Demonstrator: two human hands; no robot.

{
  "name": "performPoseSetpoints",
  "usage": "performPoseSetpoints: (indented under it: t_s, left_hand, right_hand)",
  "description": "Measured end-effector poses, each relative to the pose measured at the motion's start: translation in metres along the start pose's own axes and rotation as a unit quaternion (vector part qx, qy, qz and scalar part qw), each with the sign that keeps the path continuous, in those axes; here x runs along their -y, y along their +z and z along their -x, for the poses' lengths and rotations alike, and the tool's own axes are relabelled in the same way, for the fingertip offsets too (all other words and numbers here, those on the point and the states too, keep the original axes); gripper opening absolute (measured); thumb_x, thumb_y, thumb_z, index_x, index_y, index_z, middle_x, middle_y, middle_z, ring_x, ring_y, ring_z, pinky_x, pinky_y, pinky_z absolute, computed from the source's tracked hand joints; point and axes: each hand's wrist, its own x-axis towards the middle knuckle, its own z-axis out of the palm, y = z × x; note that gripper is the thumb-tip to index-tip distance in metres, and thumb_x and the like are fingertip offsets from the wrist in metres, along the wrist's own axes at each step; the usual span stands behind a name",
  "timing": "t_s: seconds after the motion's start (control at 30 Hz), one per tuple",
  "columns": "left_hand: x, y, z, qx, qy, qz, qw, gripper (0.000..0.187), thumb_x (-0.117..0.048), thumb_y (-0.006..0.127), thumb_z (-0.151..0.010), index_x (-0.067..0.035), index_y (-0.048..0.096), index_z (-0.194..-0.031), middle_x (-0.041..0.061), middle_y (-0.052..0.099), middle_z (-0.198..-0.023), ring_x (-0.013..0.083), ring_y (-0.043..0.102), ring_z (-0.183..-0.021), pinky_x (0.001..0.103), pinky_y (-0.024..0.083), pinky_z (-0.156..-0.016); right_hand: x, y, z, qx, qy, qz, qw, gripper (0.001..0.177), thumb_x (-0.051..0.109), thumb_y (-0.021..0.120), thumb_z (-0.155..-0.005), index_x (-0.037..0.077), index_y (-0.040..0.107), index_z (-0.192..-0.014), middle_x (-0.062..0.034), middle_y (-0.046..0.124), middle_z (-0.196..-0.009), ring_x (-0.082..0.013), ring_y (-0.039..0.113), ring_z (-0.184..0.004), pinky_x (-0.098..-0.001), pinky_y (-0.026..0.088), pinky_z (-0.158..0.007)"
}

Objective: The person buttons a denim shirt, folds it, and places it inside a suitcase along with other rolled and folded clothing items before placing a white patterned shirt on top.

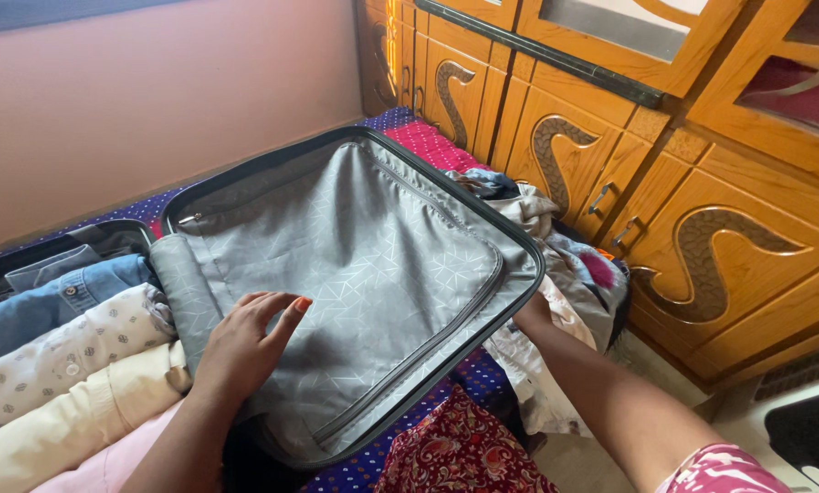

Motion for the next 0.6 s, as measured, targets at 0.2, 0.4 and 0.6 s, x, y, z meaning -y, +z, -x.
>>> performPoseSetpoints:
  t_s: [0.2,0.4,0.6]
  left_hand:
    - [-0.001,-0.001,0.002,-0.001,-0.012,0.000,1.000,0.062,-0.063,0.045,-0.094,-0.015,0.076,-0.118,0.008,0.071,-0.126,0.0252,0.059,-0.128,0.041,0.045,-0.104]
    - [0.000,-0.001,0.002,-0.004,0.000,0.005,1.000,0.062,-0.063,0.045,-0.095,-0.014,0.077,-0.116,0.008,0.072,-0.125,0.0254,0.060,-0.128,0.041,0.046,-0.104]
    - [0.000,-0.001,0.003,-0.012,-0.003,0.002,1.000,0.060,-0.061,0.047,-0.094,-0.014,0.077,-0.115,0.008,0.072,-0.124,0.0254,0.059,-0.127,0.041,0.046,-0.103]
  right_hand:
    - [-0.027,0.012,-0.002,-0.010,-0.049,0.005,0.999,0.039,0.033,0.066,-0.088,0.005,0.072,-0.114,-0.0170,0.077,-0.110,-0.0316,0.073,-0.098,-0.0430,0.056,-0.085]
    - [-0.002,-0.007,0.010,-0.068,-0.022,0.023,0.997,0.046,0.037,0.076,-0.083,0.003,0.071,-0.112,-0.0218,0.075,-0.104,-0.0375,0.071,-0.097,-0.0445,0.055,-0.084]
    - [0.004,-0.016,-0.003,-0.009,0.080,-0.156,0.984,0.036,0.034,0.067,-0.092,0.001,0.073,-0.107,-0.0194,0.074,-0.089,-0.0361,0.070,-0.086,-0.0523,0.051,-0.073]
